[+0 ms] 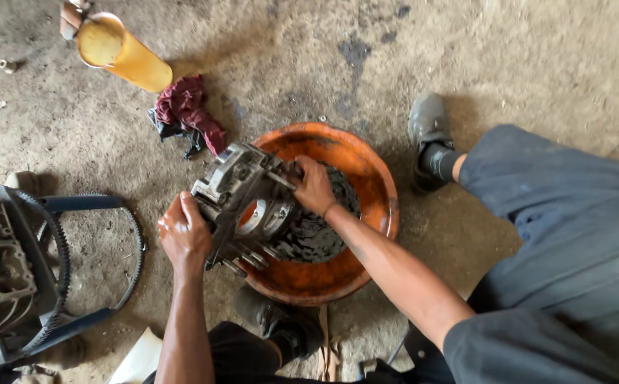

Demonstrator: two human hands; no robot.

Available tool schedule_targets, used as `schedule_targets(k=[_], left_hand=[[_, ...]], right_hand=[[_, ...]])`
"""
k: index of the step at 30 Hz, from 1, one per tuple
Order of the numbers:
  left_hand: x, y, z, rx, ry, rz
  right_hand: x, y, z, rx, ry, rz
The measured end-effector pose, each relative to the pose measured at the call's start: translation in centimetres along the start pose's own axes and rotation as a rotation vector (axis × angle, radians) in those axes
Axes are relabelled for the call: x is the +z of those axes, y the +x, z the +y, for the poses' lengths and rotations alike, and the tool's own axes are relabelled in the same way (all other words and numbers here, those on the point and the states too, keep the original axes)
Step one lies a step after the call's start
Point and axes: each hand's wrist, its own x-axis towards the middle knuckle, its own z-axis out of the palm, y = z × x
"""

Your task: The person scrubs a metal engine component with a cloth inside an orange basin filled with dark liquid. They repeatedly dip the cloth, wipe the part, and rotate it to clean different surfaces.

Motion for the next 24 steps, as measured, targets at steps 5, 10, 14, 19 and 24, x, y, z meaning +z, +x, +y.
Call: schedule_targets(k=[5,10,14,19,24], left_hand=[[0.4,0.0,0.1,0.017,0.031,0.019],[0.9,0.0,-1.0,0.085,0.017,0.065],[1.0,0.5,-1.5,0.046,0.045,0.033],[1.3,0.6,-1.5,0.036,0.023,0.037],[2.6,0.5,-2.2,0.019,-0.012,0.094]], right_hand=[[1.8,2.1,4.0,0.246,-0.058,0.165],[1.7,2.0,5.3,0.33,-0.058,0.207],[0.5,0.4,4.3,0.284,0.14,0.371],[-0.4,-3.0,2.1,0.24,0.322,0.558],[-3.2,-3.0,1.7,0.206,0.263,0.509]])
